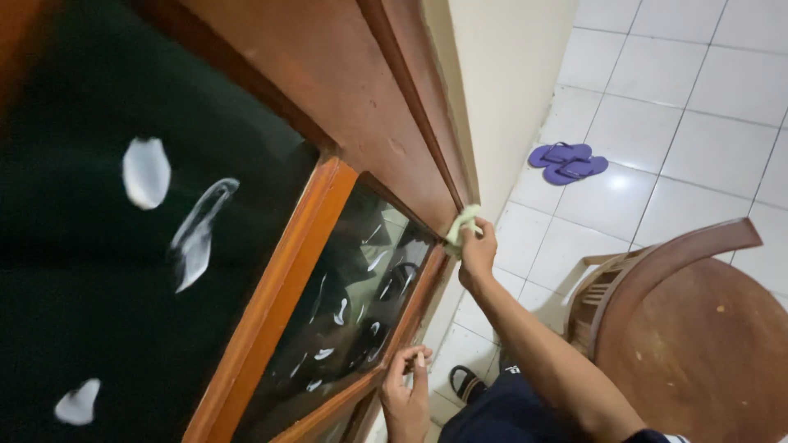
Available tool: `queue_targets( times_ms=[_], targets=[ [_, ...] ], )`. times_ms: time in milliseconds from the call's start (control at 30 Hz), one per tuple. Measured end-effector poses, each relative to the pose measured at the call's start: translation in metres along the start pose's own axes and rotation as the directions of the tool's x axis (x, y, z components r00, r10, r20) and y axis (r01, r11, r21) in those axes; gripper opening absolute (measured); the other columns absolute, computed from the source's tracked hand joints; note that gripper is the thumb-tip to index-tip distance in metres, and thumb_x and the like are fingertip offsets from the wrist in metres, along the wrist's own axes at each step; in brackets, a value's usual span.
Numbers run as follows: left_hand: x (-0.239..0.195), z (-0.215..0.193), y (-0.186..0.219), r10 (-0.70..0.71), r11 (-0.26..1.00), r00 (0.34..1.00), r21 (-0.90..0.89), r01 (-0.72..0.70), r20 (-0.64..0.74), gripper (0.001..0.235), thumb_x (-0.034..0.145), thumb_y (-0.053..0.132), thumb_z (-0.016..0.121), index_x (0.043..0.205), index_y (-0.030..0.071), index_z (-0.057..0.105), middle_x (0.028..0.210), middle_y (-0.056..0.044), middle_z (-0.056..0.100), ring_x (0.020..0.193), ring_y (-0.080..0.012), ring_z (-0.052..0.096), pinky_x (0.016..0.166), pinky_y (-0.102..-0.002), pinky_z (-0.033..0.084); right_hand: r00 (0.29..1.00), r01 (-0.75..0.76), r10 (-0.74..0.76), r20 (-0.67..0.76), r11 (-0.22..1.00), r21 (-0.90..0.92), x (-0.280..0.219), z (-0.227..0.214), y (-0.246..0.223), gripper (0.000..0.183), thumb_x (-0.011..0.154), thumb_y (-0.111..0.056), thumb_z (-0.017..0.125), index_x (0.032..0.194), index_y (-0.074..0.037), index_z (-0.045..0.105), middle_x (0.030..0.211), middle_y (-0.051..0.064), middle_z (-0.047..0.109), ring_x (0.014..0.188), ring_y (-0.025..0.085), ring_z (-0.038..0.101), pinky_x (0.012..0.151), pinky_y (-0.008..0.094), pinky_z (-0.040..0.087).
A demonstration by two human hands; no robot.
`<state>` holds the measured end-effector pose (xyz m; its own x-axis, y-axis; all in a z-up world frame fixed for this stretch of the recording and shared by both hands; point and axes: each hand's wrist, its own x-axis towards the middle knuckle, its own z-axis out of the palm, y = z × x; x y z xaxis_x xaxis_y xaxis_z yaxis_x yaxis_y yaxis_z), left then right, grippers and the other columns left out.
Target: Cleaning a wooden door and glass window panes with a cloth.
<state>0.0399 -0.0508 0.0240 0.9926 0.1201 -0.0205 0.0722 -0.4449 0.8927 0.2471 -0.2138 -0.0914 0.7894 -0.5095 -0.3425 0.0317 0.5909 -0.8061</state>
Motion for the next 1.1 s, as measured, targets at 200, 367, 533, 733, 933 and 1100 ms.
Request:
queue_targets(
  times_ms=[200, 367, 533, 733, 933, 1100],
  targets=[
    [0.003, -0.003, 0.032, 0.007, 1.0, 1.0, -0.017, -0.007, -0.021, 0.017, 0.094, 0.01, 0.06, 0.103, 0.0, 0.07, 0.096, -0.01, 0.08, 0.091, -0.0182, 0.078, 0.082, -0.032, 0.058, 0.974, 0.217, -0.217, 0.057, 0.976, 0.01, -0.045, 0.053, -0.109, 0.028, 0.099, -0.005, 0.058, 0.127, -0.002, 0.056, 0.108, 0.01, 0.065, 0.093, 0.018, 0.062, 0.078, 0.032, 0.053],
    [0.002, -0.003, 0.03, -0.064, 0.993, 0.995, -0.1, 0.057, -0.07, 0.017, 0.095, 0.01, 0.06, 0.103, 0.0, 0.071, 0.096, -0.011, 0.081, 0.091, -0.0184, 0.079, 0.084, -0.031, 0.058, 0.828, 0.53, -0.511, 0.231, 0.847, -0.027, -0.057, 0.043, -0.106, 0.03, 0.1, -0.002, 0.056, 0.13, -0.001, 0.054, 0.114, 0.012, 0.063, 0.105, 0.018, 0.062, 0.089, 0.03, 0.052],
    [0.0, -0.003, 0.007, 0.0, 0.982, 0.992, -0.188, -0.024, -0.128, 0.018, 0.095, 0.009, 0.06, 0.105, -0.001, 0.071, 0.096, -0.013, 0.08, 0.089, -0.0189, 0.078, 0.084, -0.031, 0.06, 0.912, 0.409, -0.393, 0.113, 0.88, -0.242, -0.066, 0.056, -0.131, 0.032, 0.097, 0.001, 0.052, 0.129, -0.002, 0.055, 0.113, 0.011, 0.066, 0.104, 0.019, 0.064, 0.09, 0.032, 0.052],
    [0.001, 0.007, -0.024, 0.119, 0.955, 0.969, -0.244, -0.172, -0.217, 0.018, 0.094, 0.006, 0.062, 0.106, -0.003, 0.071, 0.091, -0.015, 0.08, 0.082, -0.0192, 0.079, 0.079, -0.032, 0.063, 0.576, 0.811, -0.769, 0.278, 0.581, -0.073, -0.108, 0.083, -0.217, 0.03, 0.102, 0.002, 0.06, 0.132, -0.002, 0.059, 0.132, 0.015, 0.059, 0.124, 0.025, 0.059, 0.108, 0.035, 0.048],
    [-0.001, 0.011, -0.04, 0.005, 0.992, 0.977, -0.122, -0.032, -0.215, 0.017, 0.093, 0.008, 0.063, 0.102, 0.0, 0.075, 0.081, -0.013, 0.082, 0.077, -0.0172, 0.081, 0.077, -0.031, 0.064, 0.675, 0.737, -0.689, 0.264, 0.641, -0.214, -0.068, 0.044, -0.126, 0.037, 0.1, -0.004, 0.059, 0.136, 0.002, 0.055, 0.14, 0.017, 0.052, 0.133, 0.029, 0.053, 0.111, 0.036, 0.047],
    [0.004, 0.026, -0.062, 0.129, 0.968, 0.963, -0.181, -0.174, -0.239, 0.017, 0.092, 0.009, 0.063, 0.102, -0.001, 0.073, 0.077, -0.014, 0.081, 0.068, -0.0188, 0.08, 0.07, -0.034, 0.064, 0.675, 0.729, -0.679, 0.286, 0.675, -0.117, -0.122, 0.085, -0.21, 0.038, 0.105, -0.007, 0.052, 0.142, 0.002, 0.05, 0.147, 0.02, 0.044, 0.135, 0.034, 0.052, 0.112, 0.039, 0.05]
  ],
)
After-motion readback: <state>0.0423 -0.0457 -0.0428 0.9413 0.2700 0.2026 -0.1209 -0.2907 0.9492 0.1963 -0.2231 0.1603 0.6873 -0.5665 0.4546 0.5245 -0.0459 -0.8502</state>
